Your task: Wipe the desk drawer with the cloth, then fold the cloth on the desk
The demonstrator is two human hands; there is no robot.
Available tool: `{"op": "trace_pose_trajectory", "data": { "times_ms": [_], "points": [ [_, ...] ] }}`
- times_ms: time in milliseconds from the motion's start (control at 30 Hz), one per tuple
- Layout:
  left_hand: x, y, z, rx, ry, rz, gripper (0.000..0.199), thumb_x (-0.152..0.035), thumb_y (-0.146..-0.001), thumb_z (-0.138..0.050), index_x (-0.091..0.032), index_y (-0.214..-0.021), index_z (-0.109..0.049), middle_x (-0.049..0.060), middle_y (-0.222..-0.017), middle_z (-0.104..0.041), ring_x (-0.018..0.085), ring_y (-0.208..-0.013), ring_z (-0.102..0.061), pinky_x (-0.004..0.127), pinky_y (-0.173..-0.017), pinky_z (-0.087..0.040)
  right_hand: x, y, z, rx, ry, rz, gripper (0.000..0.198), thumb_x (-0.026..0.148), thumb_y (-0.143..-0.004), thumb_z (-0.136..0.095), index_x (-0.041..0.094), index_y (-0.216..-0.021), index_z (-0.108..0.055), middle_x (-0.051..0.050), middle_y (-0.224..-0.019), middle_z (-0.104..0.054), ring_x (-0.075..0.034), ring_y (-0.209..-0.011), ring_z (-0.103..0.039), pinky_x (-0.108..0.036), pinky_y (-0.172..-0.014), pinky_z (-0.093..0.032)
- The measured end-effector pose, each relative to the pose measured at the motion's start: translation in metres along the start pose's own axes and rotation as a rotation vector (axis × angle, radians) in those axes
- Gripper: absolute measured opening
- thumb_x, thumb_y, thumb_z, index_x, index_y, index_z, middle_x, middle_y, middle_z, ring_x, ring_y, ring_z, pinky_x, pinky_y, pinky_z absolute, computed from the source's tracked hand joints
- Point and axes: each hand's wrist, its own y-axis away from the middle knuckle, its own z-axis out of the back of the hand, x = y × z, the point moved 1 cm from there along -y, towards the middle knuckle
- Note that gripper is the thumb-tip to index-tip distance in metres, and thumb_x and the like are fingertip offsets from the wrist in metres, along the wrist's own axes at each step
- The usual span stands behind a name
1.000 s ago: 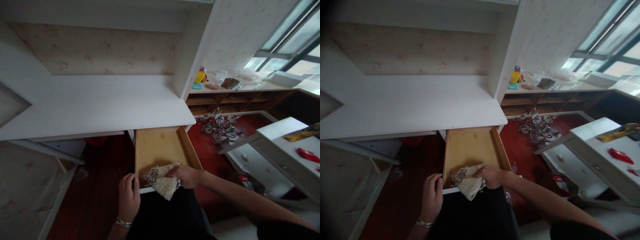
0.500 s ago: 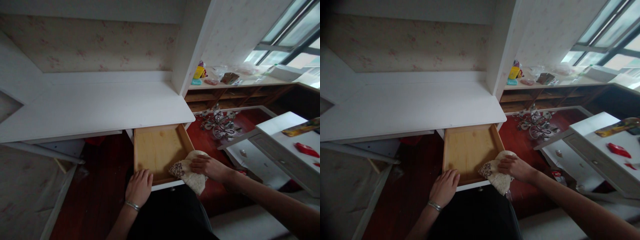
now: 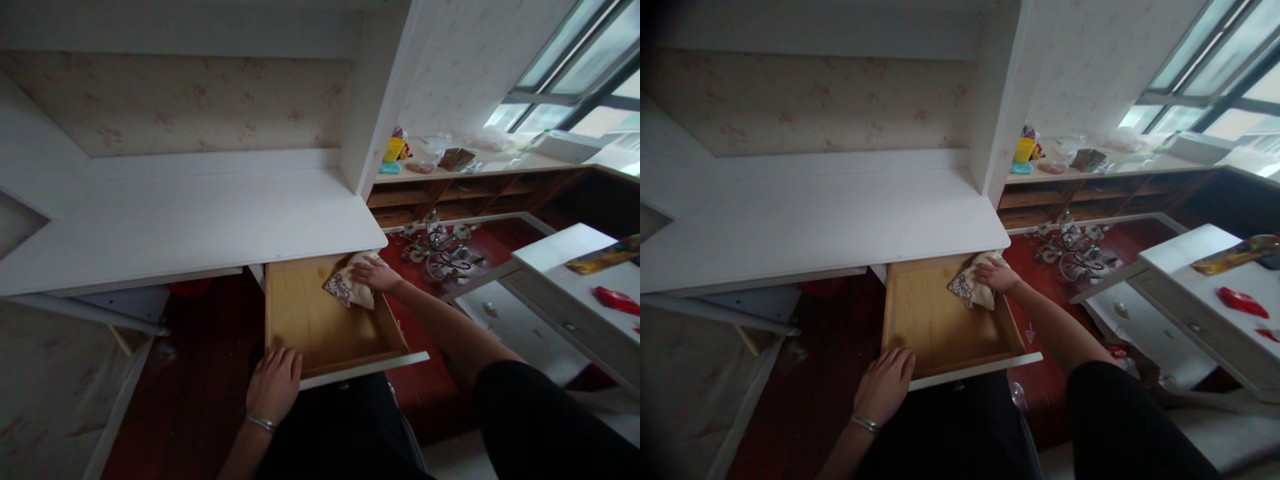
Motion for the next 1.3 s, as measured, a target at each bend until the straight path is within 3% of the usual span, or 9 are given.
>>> {"op": "trace_pose_trajectory", "data": {
  "times_ms": [167, 300, 433, 567, 767, 933, 1100, 1200, 1300],
  "points": [
    [-0.001, -0.002, 0.003, -0.030, -0.012, 0.017, 0.035, -0.036, -0.093, -0.029, -0.025, -0.099, -0.062, 0.004, -0.100, -0.065, 0.017, -0.097, -0.058, 0.032, -0.082, -0.041, -0.012, -0.028, 0.004, -0.039, 0.039, -0.116, 0.036, 0.011, -0.089, -0.043, 0.021, -0.122, -0.055, -0.009, -0.135, -0.049, -0.025, -0.132, -0.030, -0.050, -0.107, -0.018],
    [-0.001, -0.002, 0.005, -0.070, -0.038, 0.004, 0.034, -0.035, -0.092, -0.031, -0.024, -0.094, -0.064, 0.004, -0.093, -0.065, 0.017, -0.089, -0.059, 0.031, -0.079, -0.042, -0.001, -0.024, 0.016, -0.032, -0.050, -0.240, 0.040, 0.008, -0.085, -0.043, 0.018, -0.123, -0.054, -0.011, -0.133, -0.050, -0.025, -0.125, -0.040, -0.043, -0.101, -0.033],
    [0.000, -0.002, 0.003, -0.111, -0.081, -0.035, 0.034, -0.034, -0.092, -0.032, -0.025, -0.092, -0.064, 0.003, -0.091, -0.066, 0.018, -0.086, -0.059, 0.031, -0.076, -0.043, 0.033, 0.012, 0.028, -0.032, -0.213, -0.293, 0.048, 0.009, -0.078, -0.049, 0.019, -0.125, -0.052, -0.009, -0.131, -0.051, -0.023, -0.119, -0.048, -0.035, -0.098, -0.039],
    [0.003, -0.002, -0.003, -0.176, -0.057, -0.087, 0.030, -0.032, -0.091, -0.036, -0.024, -0.091, -0.064, 0.003, -0.090, -0.067, 0.018, -0.085, -0.060, 0.031, -0.079, -0.044, 0.080, 0.068, 0.033, 0.064, -0.379, -0.381, 0.054, 0.014, -0.074, -0.053, 0.027, -0.127, -0.051, -0.007, -0.127, -0.056, -0.023, -0.107, -0.058, -0.031, -0.088, -0.046],
    [0.015, 0.006, -0.006, -0.364, 0.312, -0.120, 0.021, -0.028, -0.089, -0.044, -0.021, -0.095, -0.063, 0.005, -0.095, -0.067, 0.016, -0.092, -0.060, 0.029, -0.087, -0.044, 0.123, 0.114, 0.046, 0.218, -0.553, -0.423, 0.059, 0.008, -0.070, -0.049, 0.031, -0.124, -0.054, -0.003, -0.113, -0.065, -0.021, -0.100, -0.063, -0.028, -0.081, -0.047],
    [0.040, 0.021, 0.002, -0.482, 0.656, 0.172, 0.026, -0.037, -0.089, -0.043, -0.019, -0.092, -0.062, 0.006, -0.095, -0.066, 0.016, -0.091, -0.060, 0.029, -0.083, -0.047, 0.153, 0.079, 0.054, 0.181, -0.530, -0.359, 0.062, 0.005, -0.066, -0.048, 0.026, -0.124, -0.053, -0.007, -0.116, -0.063, -0.023, -0.105, -0.060, -0.032, -0.086, -0.045],
    [0.076, 0.051, -0.007, -0.504, 0.778, 0.548, 0.038, -0.050, -0.085, -0.044, -0.018, -0.094, -0.063, 0.006, -0.097, -0.067, 0.019, -0.090, -0.062, 0.033, -0.083, -0.048, 0.217, 0.012, 0.058, 0.068, -0.600, -0.226, 0.059, 0.004, -0.063, -0.047, 0.021, -0.119, -0.055, -0.008, -0.107, -0.066, -0.022, -0.095, -0.063, -0.029, -0.079, -0.046],
    [0.089, 0.063, -0.020, -0.398, 0.751, 0.561, 0.038, -0.050, -0.085, -0.045, -0.018, -0.093, -0.063, 0.005, -0.095, -0.068, 0.020, -0.089, -0.063, 0.033, -0.081, -0.050, 0.251, -0.020, 0.069, 0.020, -0.631, -0.149, 0.055, 0.007, -0.063, -0.049, 0.020, -0.117, -0.055, -0.007, -0.099, -0.067, -0.023, -0.088, -0.065, -0.029, -0.074, -0.047],
    [0.082, 0.076, -0.019, -0.318, 0.592, 0.388, 0.033, -0.045, -0.088, -0.042, -0.020, -0.096, -0.063, 0.005, -0.095, -0.067, 0.018, -0.087, -0.063, 0.031, -0.075, -0.052, 0.270, -0.034, 0.087, -0.051, -0.689, -0.099, 0.055, 0.008, -0.065, -0.047, 0.021, -0.118, -0.053, -0.007, -0.106, -0.065, -0.022, -0.094, -0.063, -0.030, -0.079, -0.047]
  ]
}}
